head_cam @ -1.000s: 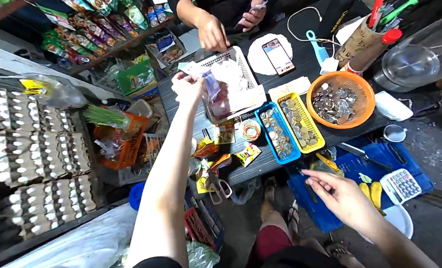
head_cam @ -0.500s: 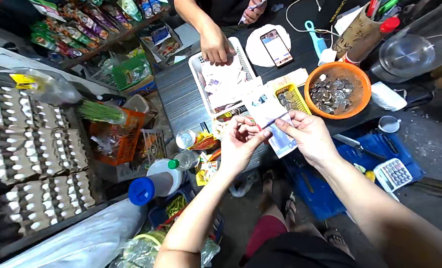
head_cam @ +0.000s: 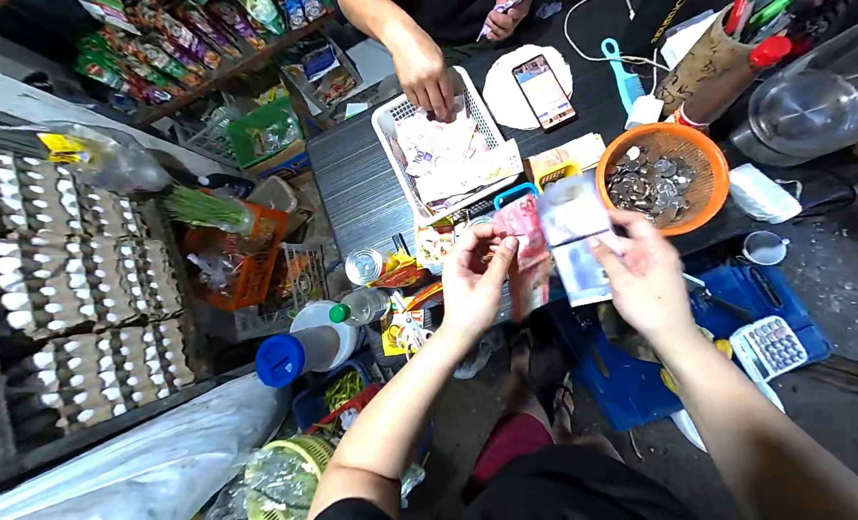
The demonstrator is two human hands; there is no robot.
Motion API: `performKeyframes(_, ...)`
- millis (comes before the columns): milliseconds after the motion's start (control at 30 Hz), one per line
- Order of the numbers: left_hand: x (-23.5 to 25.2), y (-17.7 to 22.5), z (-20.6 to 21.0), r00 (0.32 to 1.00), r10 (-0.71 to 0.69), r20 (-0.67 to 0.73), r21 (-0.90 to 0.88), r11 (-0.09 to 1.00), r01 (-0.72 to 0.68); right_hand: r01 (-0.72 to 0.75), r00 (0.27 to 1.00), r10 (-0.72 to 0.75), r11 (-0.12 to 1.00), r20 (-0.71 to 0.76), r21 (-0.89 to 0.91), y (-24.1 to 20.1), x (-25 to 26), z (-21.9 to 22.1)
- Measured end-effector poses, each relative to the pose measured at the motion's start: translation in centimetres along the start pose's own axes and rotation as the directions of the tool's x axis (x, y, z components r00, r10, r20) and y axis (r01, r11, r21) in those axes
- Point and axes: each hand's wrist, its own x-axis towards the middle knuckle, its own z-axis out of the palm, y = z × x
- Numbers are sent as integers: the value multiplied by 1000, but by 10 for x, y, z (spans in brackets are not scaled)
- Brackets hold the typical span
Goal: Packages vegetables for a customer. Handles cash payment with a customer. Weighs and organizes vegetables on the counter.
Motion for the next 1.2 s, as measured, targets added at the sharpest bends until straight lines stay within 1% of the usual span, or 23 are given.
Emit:
performKeyframes(33,-2,-3,2,980,197,0,135,971,-195,17,997,-25,993,-66,-114,3,-1,-6)
performKeyframes(67,-4,-4,3,927,372,54,265,889,-373,9,997,-22,987,-78,-159,4,-3,-12)
performKeyframes(133,-12,-5,11,815,539,213,381,722,-577,-62,997,62,998,40,0,2,-11,-19)
performKeyframes(167,-18,-5,17,783,547,297,376,686,-622,-155,982,134,975,137,161,-1,-16,-20)
performKeyframes(233,-30,-7,28,739,497,455,341,669,-660,-384,915,268,810,302,444,-5,-23,-22)
performKeyframes(300,-37,-8,34,702,447,555,312,671,-673,-513,851,311,660,422,548,-2,-22,-25)
performKeyframes(333,-38,-7,35,686,429,588,292,678,-674,-512,850,311,674,424,532,0,-22,-26)
performKeyframes(400,-32,-5,31,667,384,638,224,736,-639,-415,905,317,806,284,421,2,-23,-22)
performKeyframes(433,-23,-3,27,685,350,639,207,779,-592,-356,931,299,871,211,338,3,-23,-22)
performKeyframes(500,11,-5,8,785,234,573,330,811,-483,-250,962,230,959,151,132,10,-22,-27)
performKeyframes(567,68,-15,-21,897,14,443,658,675,-335,-227,959,229,973,169,-33,14,-23,-35)
performKeyframes(633,132,-36,-50,953,-216,214,897,430,-104,-227,946,241,970,218,-85,17,-28,-41)
performKeyframes(700,178,-68,-77,945,-327,11,967,243,73,-256,933,237,966,270,36,22,-34,-44)
performKeyframes(733,193,-85,-89,931,-362,-54,979,164,121,-310,916,247,937,317,164,23,-37,-44)
performKeyframes(767,201,-100,-99,921,-378,-94,982,114,148,-392,879,244,860,410,327,25,-39,-46)
performKeyframes(800,206,-113,-107,913,-390,-123,980,95,172,-469,830,176,733,529,493,29,-40,-50)
performKeyframes(833,208,-122,-112,912,-386,-138,974,113,195,-526,787,67,591,613,611,33,-40,-52)
performKeyframes(867,207,-127,-115,918,-367,-154,963,153,222,-541,764,-32,513,645,666,33,-39,-53)
performKeyframes(900,205,-127,-116,926,-334,-175,944,211,255,-509,770,-89,512,632,692,31,-37,-53)
performKeyframes(967,198,-111,-115,936,-281,-211,888,345,304,-379,842,-53,649,536,660,22,-32,-54)
performKeyframes(1033,185,-80,-112,962,-202,-181,864,435,254,-234,936,49,826,349,513,17,-25,-49)
performKeyframes(1100,164,-40,-108,991,-122,-59,868,485,111,-131,985,75,913,157,387,16,-16,-41)
performKeyframes(1200,109,26,-90,984,35,173,751,642,-155,-170,985,168,926,35,337,0,-1,-27)
